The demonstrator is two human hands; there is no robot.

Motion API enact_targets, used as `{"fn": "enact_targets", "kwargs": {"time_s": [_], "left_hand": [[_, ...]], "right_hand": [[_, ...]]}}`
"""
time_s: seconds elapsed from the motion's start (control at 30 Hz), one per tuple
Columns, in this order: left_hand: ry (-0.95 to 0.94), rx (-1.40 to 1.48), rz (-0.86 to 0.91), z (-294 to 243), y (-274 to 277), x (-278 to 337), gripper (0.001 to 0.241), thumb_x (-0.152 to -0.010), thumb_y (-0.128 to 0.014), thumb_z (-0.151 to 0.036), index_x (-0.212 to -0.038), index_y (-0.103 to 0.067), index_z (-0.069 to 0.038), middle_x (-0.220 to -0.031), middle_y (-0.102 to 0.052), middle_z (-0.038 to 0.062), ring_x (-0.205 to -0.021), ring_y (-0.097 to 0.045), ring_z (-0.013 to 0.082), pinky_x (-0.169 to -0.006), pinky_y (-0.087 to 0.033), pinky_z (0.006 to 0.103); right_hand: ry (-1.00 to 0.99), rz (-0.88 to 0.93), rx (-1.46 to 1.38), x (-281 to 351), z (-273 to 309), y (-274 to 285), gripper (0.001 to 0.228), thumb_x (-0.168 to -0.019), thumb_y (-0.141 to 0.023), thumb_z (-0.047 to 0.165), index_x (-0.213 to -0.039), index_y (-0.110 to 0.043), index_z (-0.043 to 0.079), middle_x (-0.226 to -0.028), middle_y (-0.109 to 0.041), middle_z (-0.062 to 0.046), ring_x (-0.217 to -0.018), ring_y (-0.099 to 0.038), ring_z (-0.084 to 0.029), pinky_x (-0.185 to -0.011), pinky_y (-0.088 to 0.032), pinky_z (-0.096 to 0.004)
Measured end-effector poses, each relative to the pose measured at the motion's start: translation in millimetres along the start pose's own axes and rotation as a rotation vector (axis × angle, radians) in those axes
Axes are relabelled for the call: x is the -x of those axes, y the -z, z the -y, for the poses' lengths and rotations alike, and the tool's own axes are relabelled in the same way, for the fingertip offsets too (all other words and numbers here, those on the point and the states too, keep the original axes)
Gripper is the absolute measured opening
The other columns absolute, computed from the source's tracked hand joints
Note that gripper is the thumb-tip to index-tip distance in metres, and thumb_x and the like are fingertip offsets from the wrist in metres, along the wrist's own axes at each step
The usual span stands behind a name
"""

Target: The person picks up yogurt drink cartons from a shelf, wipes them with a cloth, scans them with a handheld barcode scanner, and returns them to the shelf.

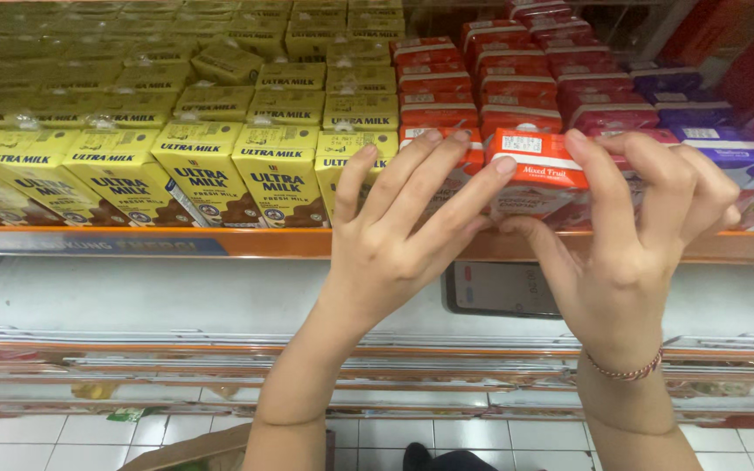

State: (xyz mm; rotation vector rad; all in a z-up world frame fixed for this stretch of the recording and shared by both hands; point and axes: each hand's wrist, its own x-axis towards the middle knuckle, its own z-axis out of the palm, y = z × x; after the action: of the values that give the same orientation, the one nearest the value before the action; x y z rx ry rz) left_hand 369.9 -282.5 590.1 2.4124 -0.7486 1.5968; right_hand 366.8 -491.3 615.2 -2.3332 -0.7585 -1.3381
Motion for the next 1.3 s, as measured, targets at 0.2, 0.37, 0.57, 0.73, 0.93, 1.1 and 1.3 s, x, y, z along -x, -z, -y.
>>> {"fn": "enact_targets", "kwargs": {"time_s": [0.2,0.37,0.57,0.73,0.93,1.1,1.3], "left_hand": [[-0.007,-0.051,-0.01,0,-4,-3,0.052,-0.103,-0.076,-0.027,-0.152,-0.06,-0.023,-0.145,-0.059,0.003,-0.137,-0.055,0.0194,-0.128,-0.018,0.0457],[-0.003,-0.047,0.006,0,-3,-1,0.051,-0.103,-0.074,-0.029,-0.151,-0.06,-0.021,-0.145,-0.059,0.004,-0.137,-0.055,0.0193,-0.129,-0.015,0.0455],[0.002,-0.026,0.011,2,-5,-1,0.048,-0.102,-0.075,-0.026,-0.148,-0.062,-0.018,-0.147,-0.059,0.004,-0.14,-0.054,0.0194,-0.129,-0.015,0.0456],[0.009,-0.017,0.013,1,-6,0,0.047,-0.102,-0.075,-0.027,-0.147,-0.063,-0.016,-0.148,-0.059,0.004,-0.14,-0.054,0.0199,-0.128,-0.015,0.0468],[0.013,-0.016,0.042,-1,-2,3,0.048,-0.103,-0.072,-0.025,-0.15,-0.062,-0.016,-0.155,-0.056,0.007,-0.147,-0.049,0.0233,-0.13,-0.006,0.0503],[0.012,0.053,-0.082,-10,18,35,0.043,-0.099,-0.075,-0.013,-0.141,-0.065,-0.017,-0.15,-0.056,0.011,-0.144,-0.051,0.0283,-0.13,-0.013,0.0558],[0.198,0.075,-0.082,-29,66,123,0.04,-0.089,-0.079,-0.011,-0.127,-0.068,-0.013,-0.13,-0.062,0.012,-0.129,-0.061,0.0294,-0.12,-0.038,0.0555]], "right_hand": [[-0.007,0.042,0.018,-3,-8,-8,0.071,-0.076,-0.098,0.027,-0.134,-0.065,0.004,-0.131,-0.055,-0.008,-0.125,-0.036,-0.032,-0.109,-0.028,-0.047],[-0.002,0.069,0.051,-2,-12,-9,0.073,-0.076,-0.098,0.031,-0.134,-0.065,0.002,-0.135,-0.059,-0.007,-0.128,-0.036,-0.034,-0.111,-0.025,-0.049],[-0.012,0.065,0.014,3,-15,-14,0.067,-0.08,-0.097,0.032,-0.132,-0.066,0.003,-0.138,-0.061,-0.006,-0.132,-0.038,-0.033,-0.11,-0.024,-0.05],[-0.022,0.029,0.017,11,-15,-15,0.065,-0.082,-0.095,0.039,-0.133,-0.069,0.01,-0.137,-0.048,-0.008,-0.127,-0.032,-0.034,-0.109,-0.026,-0.05],[-0.001,-0.012,0.058,21,-15,-21,0.069,-0.085,-0.098,0.04,-0.139,-0.067,0.009,-0.133,-0.04,-0.012,-0.125,-0.031,-0.035,-0.109,-0.026,-0.052],[0.019,-0.195,-0.064,44,-11,-29,0.063,-0.089,-0.095,0.037,-0.136,-0.064,0.011,-0.135,-0.04,-0.013,-0.125,-0.036,-0.032,-0.106,-0.034,-0.05],[0.041,-0.228,-0.539,98,39,-67,0.045,-0.087,-0.093,0.028,-0.12,-0.065,0.015,-0.125,-0.045,-0.008,-0.117,-0.047,-0.026,-0.092,-0.047,-0.038]]}}
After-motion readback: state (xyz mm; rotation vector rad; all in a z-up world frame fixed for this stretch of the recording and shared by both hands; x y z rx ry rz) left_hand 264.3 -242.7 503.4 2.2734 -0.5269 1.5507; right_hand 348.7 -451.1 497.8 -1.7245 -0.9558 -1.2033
